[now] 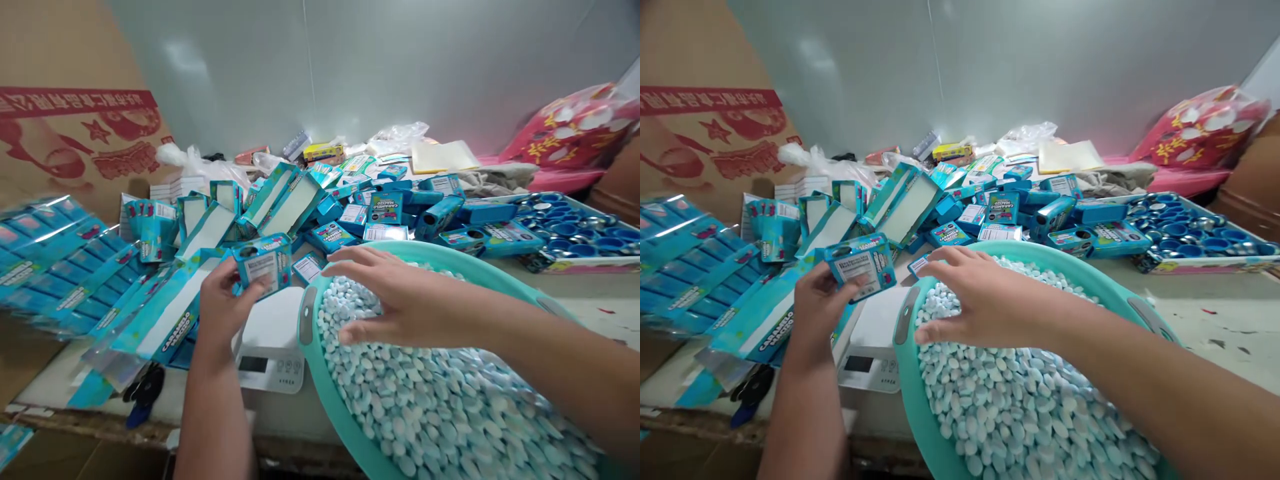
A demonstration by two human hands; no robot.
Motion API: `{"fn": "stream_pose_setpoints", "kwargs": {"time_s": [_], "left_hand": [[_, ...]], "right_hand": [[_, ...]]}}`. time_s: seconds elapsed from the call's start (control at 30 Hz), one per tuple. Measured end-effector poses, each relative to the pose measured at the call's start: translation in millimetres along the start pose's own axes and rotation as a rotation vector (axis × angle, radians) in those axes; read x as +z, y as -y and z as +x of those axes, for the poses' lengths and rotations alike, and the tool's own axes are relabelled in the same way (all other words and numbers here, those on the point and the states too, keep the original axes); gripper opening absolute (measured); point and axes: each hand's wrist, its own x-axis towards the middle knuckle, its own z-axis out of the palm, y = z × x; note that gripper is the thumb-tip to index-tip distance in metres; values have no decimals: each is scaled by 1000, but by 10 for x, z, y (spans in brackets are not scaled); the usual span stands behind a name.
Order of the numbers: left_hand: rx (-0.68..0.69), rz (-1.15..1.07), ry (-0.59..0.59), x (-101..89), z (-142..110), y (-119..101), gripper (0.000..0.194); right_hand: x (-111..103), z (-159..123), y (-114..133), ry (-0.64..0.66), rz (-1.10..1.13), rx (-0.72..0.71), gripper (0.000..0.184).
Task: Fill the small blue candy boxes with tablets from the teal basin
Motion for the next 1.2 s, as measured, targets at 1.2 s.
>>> {"fn": "stream_pose_setpoints", "kwargs": {"time_s": [1.2], "left_hand": [[-456, 383, 220, -206, -42, -200, 50]], "right_hand": [[305, 33, 40, 378, -301, -58, 57]]}}
